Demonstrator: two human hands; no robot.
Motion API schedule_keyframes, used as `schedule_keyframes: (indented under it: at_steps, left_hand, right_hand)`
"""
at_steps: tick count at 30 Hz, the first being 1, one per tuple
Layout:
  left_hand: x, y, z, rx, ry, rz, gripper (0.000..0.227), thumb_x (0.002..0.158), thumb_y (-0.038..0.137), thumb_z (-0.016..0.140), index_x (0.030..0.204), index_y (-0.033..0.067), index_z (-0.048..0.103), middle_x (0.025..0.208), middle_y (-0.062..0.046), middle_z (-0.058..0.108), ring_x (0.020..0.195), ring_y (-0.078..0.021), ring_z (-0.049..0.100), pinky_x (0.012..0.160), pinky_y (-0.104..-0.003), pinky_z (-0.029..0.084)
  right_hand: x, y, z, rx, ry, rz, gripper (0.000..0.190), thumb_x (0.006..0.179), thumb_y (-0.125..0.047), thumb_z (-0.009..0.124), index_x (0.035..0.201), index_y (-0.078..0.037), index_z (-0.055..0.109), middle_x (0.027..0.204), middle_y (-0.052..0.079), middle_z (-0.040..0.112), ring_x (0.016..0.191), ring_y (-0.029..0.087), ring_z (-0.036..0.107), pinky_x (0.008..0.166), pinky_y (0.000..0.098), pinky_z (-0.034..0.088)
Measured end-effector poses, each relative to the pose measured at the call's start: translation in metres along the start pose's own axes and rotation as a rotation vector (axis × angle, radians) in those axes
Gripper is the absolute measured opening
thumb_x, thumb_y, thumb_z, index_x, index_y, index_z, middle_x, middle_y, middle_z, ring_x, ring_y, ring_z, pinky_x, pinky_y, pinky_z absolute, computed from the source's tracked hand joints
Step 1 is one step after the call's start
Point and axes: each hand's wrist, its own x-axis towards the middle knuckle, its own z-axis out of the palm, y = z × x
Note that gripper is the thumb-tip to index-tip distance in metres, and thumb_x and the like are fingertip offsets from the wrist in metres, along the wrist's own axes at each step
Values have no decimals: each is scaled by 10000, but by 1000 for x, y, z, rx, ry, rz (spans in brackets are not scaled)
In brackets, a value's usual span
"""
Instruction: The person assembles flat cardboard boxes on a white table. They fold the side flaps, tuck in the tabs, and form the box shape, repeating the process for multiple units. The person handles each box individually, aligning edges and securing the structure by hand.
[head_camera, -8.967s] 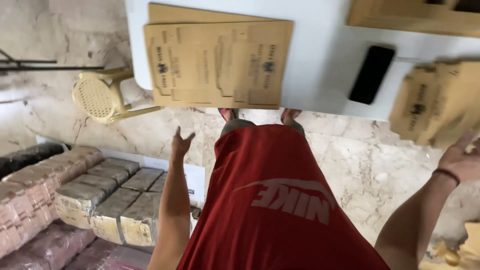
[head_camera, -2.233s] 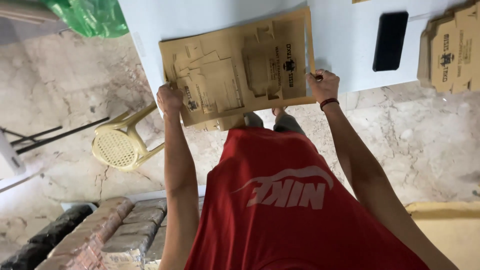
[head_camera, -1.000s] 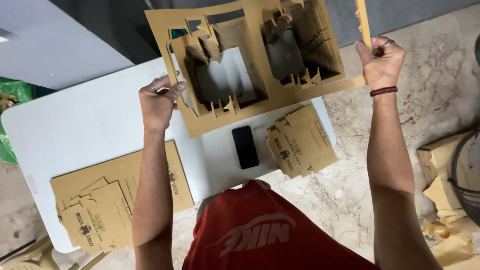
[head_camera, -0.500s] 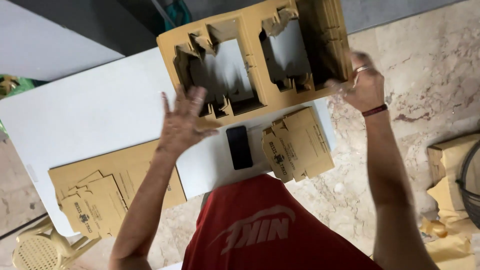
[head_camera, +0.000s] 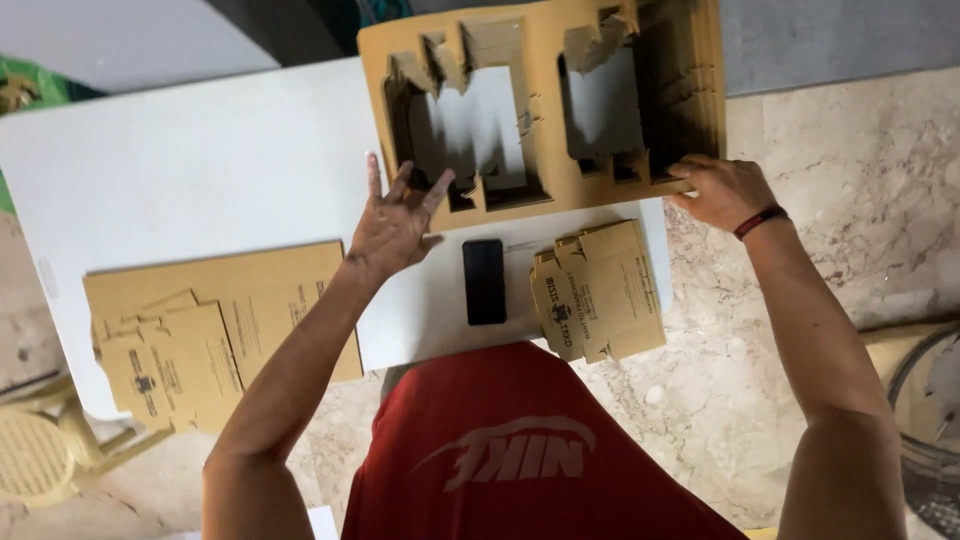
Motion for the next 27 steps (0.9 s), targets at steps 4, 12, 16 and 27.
schedule_keyframes:
  at_steps: [4,12,16,27]
  left_hand:
    - [2,-8,17,49,27,24,898,973,525,586,1693,226,141,1202,-62,729,1546,-348,313,1197,-722,-50]
    - [34,-22,16,-542,433,-470,996,920,673,706,1636,188,213,1622,-205,388,1379,-431,503,860,-570,589]
    - [76,-42,10,-565,114,-771,895,974,436,671,1621,92,156,1341,-163,546,1024,-421,684,832,-524,563]
    - [87,-58,22,-698,165,-817,415,809,-18,602,1198,118,553,939,-149,742,895,-404,724,780,-474,609]
  right_hand:
    - [3,-4,-12,71,6,-24,405,946,-405,668,1322,-256,695,1341,-36,696,1081,301,724,862,474,613]
    - [-9,8,-21,608,798,144,231,1031,-114,869,1163,29,743,1147,123,772,638,186,636,682,344,538]
    - [32,8,-20,882,404,700,264,934,-344,841,1016,-114,741,974,26,748,789,112,703,675,264,609]
    - [59,19,-1,621,146,791,156,975,-306,809,1045,-169,777,1000,59,776,839,184,746,748,300,648]
